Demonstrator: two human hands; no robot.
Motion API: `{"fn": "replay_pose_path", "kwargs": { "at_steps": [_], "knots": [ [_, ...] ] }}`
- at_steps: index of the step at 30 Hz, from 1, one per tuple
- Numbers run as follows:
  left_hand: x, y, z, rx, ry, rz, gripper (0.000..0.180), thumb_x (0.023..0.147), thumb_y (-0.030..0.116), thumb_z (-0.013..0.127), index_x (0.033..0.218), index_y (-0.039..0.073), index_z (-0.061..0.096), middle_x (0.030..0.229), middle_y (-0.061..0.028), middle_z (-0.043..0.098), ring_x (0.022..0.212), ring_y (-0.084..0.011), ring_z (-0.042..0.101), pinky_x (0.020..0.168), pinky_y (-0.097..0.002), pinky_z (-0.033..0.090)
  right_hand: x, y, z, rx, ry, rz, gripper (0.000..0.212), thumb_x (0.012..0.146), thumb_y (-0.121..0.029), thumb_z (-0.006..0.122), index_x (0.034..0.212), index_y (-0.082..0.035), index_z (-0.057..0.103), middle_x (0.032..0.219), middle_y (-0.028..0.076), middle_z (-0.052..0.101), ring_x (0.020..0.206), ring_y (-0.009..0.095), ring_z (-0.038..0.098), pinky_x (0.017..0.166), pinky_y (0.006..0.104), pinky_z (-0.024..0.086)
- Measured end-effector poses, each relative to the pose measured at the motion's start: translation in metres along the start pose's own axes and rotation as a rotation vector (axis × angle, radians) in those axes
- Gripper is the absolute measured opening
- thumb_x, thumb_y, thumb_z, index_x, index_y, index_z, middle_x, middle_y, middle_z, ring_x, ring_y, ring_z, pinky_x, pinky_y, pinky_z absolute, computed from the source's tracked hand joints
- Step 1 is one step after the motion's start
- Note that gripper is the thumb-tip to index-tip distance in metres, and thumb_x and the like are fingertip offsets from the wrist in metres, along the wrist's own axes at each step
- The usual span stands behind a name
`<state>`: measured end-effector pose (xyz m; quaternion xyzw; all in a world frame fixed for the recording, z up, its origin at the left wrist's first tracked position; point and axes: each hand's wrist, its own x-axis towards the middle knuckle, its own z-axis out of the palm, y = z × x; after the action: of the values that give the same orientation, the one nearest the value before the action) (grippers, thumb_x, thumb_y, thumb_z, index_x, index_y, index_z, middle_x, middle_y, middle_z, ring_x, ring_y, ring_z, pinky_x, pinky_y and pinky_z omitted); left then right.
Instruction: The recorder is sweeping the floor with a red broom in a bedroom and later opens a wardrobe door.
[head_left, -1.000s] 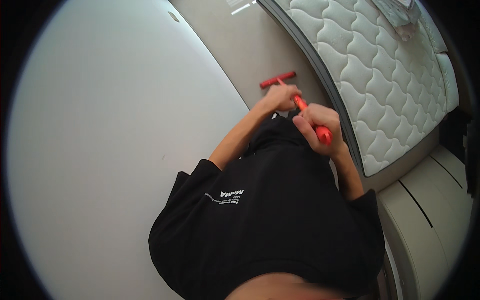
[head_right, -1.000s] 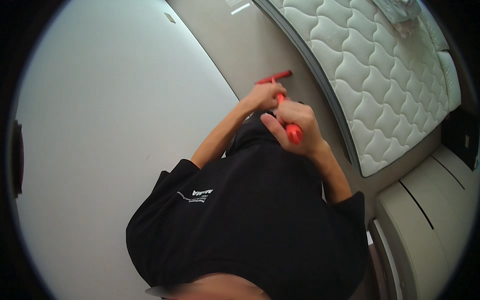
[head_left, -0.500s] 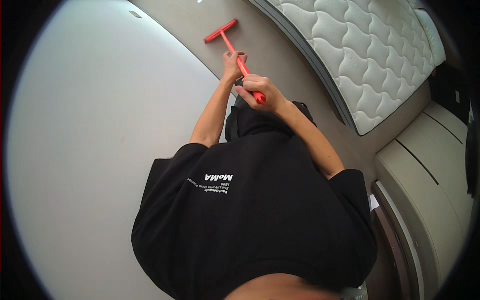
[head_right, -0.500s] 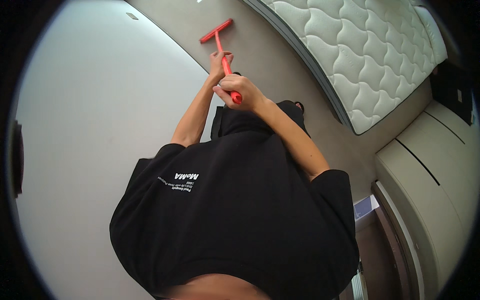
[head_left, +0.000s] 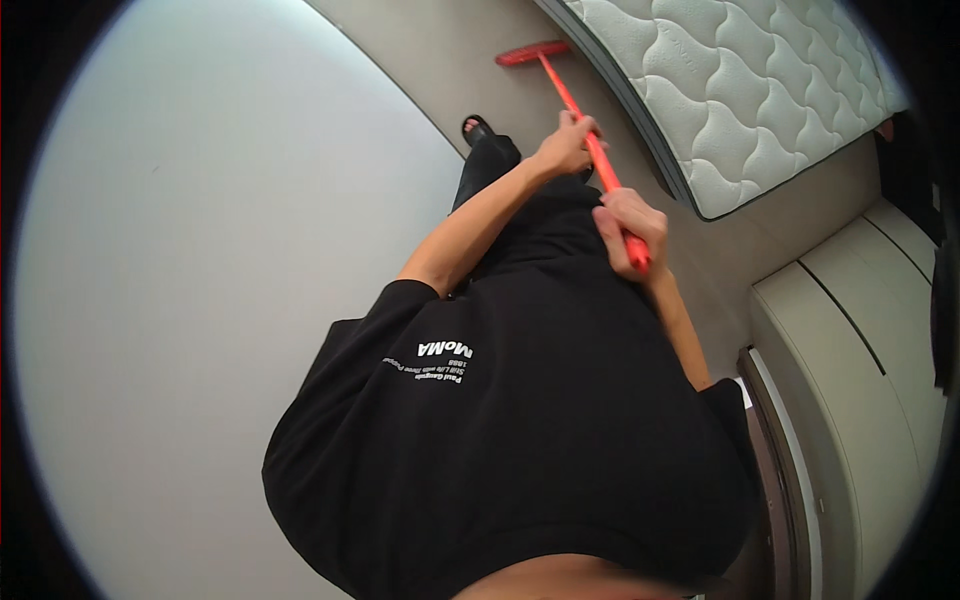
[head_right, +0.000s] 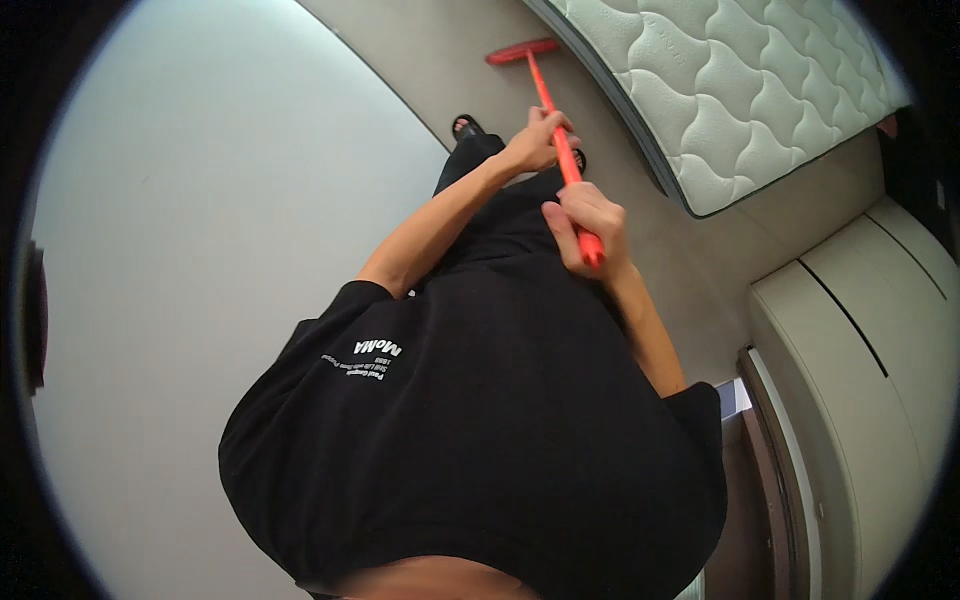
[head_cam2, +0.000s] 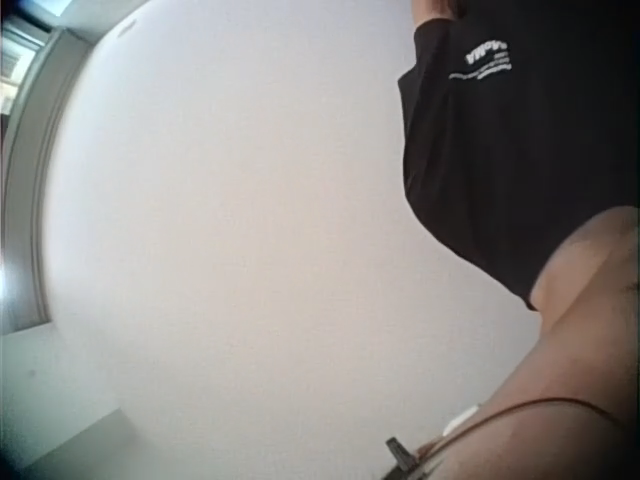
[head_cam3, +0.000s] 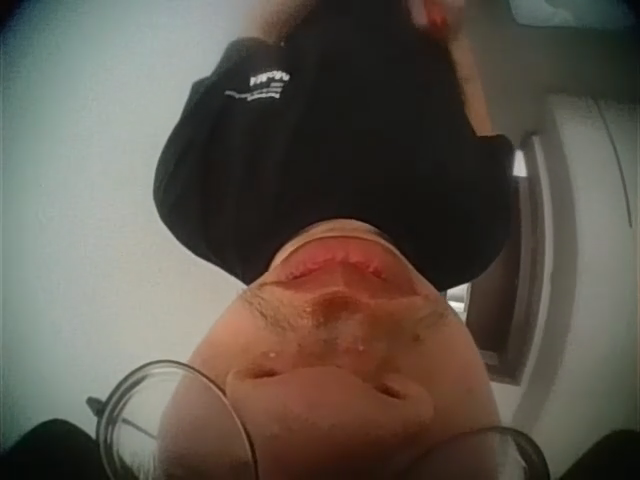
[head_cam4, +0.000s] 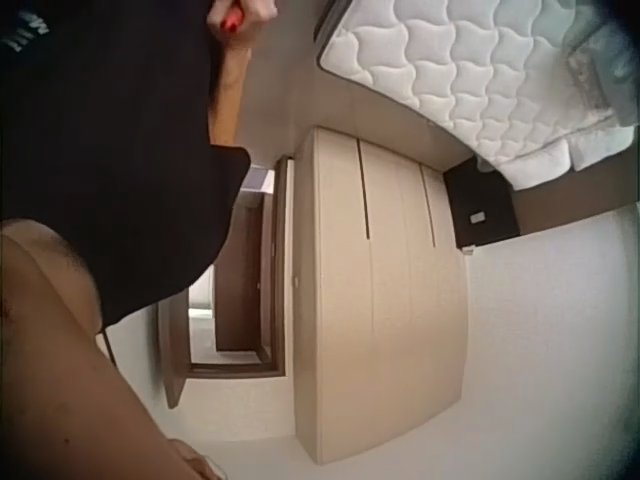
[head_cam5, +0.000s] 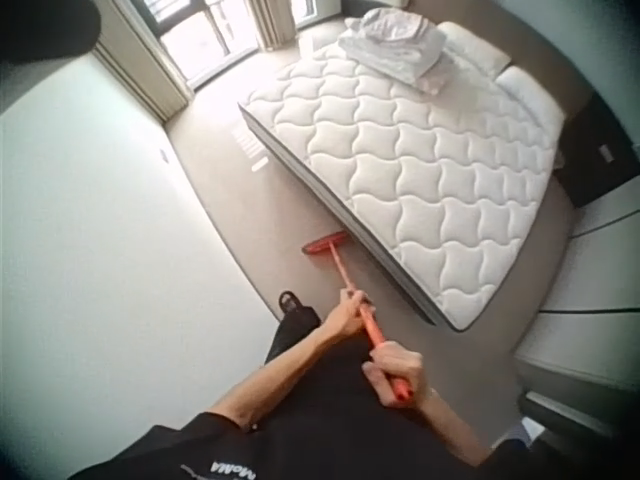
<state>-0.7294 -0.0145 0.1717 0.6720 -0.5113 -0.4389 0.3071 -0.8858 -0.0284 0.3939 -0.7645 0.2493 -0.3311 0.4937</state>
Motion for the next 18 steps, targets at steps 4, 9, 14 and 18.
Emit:
{"fn": "replay_pose_path", "kwargs": {
  "at_steps": [4, 9, 14, 18],
  "knots": [
    [-0.042, 0.065, -0.005, 0.177, -0.276, -0.031, 0.049, 0.091, 0.057, 0.066, 0.115, 0.015, 0.06, 0.119, -0.0277, 0.049, 0.097, -0.049, 0.063, 0.086, -0.0527, 0.054, 0.0, -0.045, -0.029, 0.043, -0.091, 0.043, 0.031, 0.082, 0.002, 0.071, 0.062, -0.002, 0.048, 0.058, 0.01, 0.045, 0.053, 0.029, 0.048, 0.054, 0.0366, 0.039],
    [-0.051, 0.093, -0.041, 0.419, -0.372, -0.011, 0.046, 0.089, 0.058, 0.066, 0.113, 0.019, 0.068, 0.108, -0.0231, 0.059, 0.092, -0.0393, 0.067, 0.073, -0.0487, 0.054, 0.022, -0.061, -0.01, 0.057, -0.138, 0.05, 0.04, 0.085, -0.004, 0.074, 0.06, -0.005, 0.044, 0.054, 0.008, 0.04, 0.048, 0.026, 0.037, 0.051, 0.0354, 0.032],
    [-0.044, 0.098, -0.095, 0.514, -0.16, 0.119, 0.041, 0.087, 0.055, 0.069, 0.1, 0.017, 0.074, 0.109, -0.011, 0.064, 0.096, -0.033, 0.067, 0.073, -0.0468, 0.054, 0.059, -0.074, 0.009, 0.24, -0.076, -0.159, 0.043, 0.086, -0.005, 0.074, 0.059, -0.006, 0.042, 0.054, 0.006, 0.042, 0.046, 0.023, 0.039, 0.049, 0.0345, 0.032],
    [-0.043, 0.088, -0.153, 0.475, 0.045, 0.036, 0.036, 0.09, 0.05, 0.067, 0.095, 0.014, 0.071, 0.112, -0.0115, 0.064, 0.099, -0.0339, 0.066, 0.076, -0.0476, 0.054, 0.1, -0.075, 0.043, 0.304, -0.107, -0.272, 0.041, 0.082, 0.001, 0.073, 0.058, -0.006, 0.04, 0.053, 0.007, 0.042, 0.045, 0.023, 0.041, 0.048, 0.0335, 0.034]
  ]
}}
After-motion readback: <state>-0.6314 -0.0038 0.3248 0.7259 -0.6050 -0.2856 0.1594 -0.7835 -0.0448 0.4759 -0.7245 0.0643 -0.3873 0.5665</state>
